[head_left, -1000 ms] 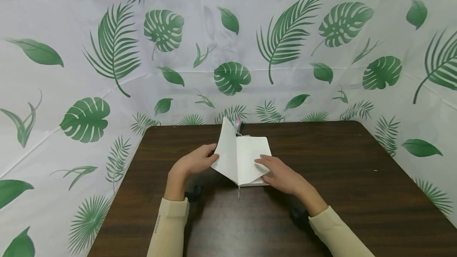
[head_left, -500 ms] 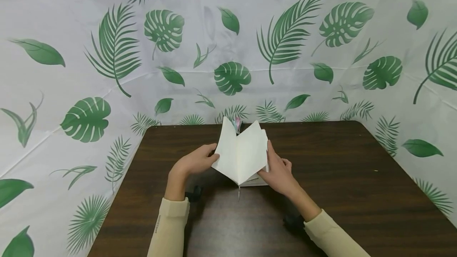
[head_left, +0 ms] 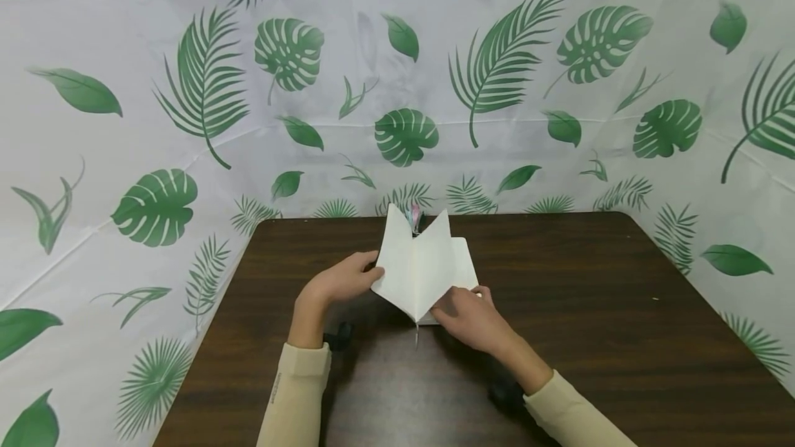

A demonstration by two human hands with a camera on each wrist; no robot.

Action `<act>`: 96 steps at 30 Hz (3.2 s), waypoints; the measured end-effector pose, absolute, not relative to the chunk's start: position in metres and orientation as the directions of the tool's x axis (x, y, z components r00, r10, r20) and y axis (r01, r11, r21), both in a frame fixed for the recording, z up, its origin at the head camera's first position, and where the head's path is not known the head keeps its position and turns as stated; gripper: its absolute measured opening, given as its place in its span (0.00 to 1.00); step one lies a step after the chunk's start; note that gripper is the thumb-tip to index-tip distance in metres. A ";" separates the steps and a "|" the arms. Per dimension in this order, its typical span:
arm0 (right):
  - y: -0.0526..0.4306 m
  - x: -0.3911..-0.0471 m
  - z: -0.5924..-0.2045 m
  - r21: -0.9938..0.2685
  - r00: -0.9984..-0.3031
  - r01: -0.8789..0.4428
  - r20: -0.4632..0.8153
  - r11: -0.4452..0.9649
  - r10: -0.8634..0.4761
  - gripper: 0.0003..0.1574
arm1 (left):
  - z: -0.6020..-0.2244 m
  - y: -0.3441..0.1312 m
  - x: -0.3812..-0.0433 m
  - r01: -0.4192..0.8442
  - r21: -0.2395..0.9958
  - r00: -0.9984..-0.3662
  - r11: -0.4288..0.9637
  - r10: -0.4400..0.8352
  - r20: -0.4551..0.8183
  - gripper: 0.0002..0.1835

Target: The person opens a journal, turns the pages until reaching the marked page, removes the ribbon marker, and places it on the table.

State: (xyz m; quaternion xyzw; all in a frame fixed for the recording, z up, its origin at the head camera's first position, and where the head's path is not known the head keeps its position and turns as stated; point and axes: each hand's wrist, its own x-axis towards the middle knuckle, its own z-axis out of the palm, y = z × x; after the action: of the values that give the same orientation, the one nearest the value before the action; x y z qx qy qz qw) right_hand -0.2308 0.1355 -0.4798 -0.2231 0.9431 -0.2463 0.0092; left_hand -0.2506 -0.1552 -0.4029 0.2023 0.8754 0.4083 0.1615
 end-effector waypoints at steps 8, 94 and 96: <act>0.135 -0.224 -0.485 -0.475 -0.783 -0.549 0.004 0.688 -0.622 0.44 | -0.408 -0.151 -0.250 0.160 0.807 -0.880 0.568 0.453 -0.144 0.24; 0.174 -0.262 -0.473 -0.368 -0.854 -0.504 0.345 0.781 -0.389 0.68 | -0.404 -0.151 -0.249 0.087 0.788 -0.871 0.609 0.431 -0.237 0.19; 0.172 -0.261 -0.472 -0.495 -0.890 -0.451 0.317 0.743 -0.329 0.75 | -0.404 -0.150 -0.249 0.082 0.788 -0.871 0.611 0.428 -0.241 0.19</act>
State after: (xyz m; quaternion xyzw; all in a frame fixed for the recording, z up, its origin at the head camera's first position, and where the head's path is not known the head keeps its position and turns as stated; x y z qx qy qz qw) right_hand -0.2609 0.1718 -0.4725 -0.2101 0.9276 -0.2906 -0.1049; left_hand -0.2490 -0.1502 -0.4036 0.1459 0.8731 0.4163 0.2076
